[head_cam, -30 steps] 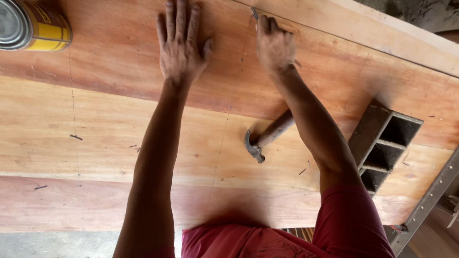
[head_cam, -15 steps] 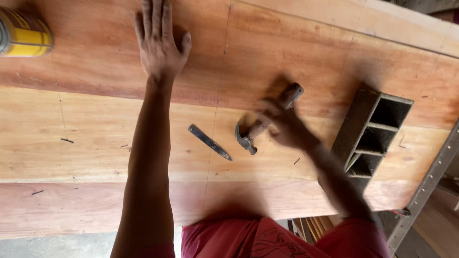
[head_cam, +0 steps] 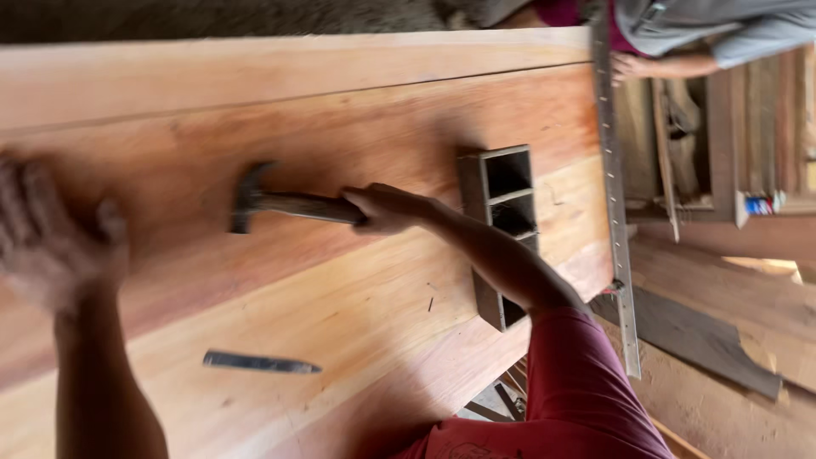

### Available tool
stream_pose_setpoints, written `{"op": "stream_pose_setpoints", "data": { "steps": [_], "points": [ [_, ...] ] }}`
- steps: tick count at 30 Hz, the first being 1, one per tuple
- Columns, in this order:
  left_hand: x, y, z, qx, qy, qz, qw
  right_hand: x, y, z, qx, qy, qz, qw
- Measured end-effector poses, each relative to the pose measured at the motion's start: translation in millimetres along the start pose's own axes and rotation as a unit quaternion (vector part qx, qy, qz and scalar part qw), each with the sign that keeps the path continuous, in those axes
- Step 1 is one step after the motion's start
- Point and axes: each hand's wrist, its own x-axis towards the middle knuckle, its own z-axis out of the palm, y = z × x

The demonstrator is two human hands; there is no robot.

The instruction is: The person hammers nails into a large wooden board laid across a workbench, picking nails one at a time from the board surface, positioning them along a marked line, and driving them in with a claw hammer. They occasionally reposition nails and continue hammering along the board.

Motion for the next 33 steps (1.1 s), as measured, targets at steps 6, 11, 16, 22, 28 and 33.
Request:
{"op": "stream_pose_setpoints", "data": {
  "steps": [6,11,16,22,28,33],
  "points": [
    [12,-37,18,0.183,0.012,0.06,0.981,76,-17,-34,0.076,0.189,-0.052,0.978],
    [3,-66,-14,0.143,-0.023,-0.003,0.989,125,-72,-58,0.034,0.161,0.059,0.985],
    [4,-45,-17,0.148,-0.033,-0.011,0.988,120,-78,-56,0.039,0.147,-0.07,0.986],
    [-1,-45,-12,0.151,-0.034,-0.01,0.988,113,-79,-46,0.016,0.174,-0.028,0.984],
    [3,-46,-12,0.151,-0.03,-0.004,0.988,103,-79,-60,0.021,0.219,0.019,0.975],
    [2,-41,-14,0.153,-0.033,-0.011,0.988,101,-95,-51,-0.119,0.276,-0.06,0.952]
  ]
}}
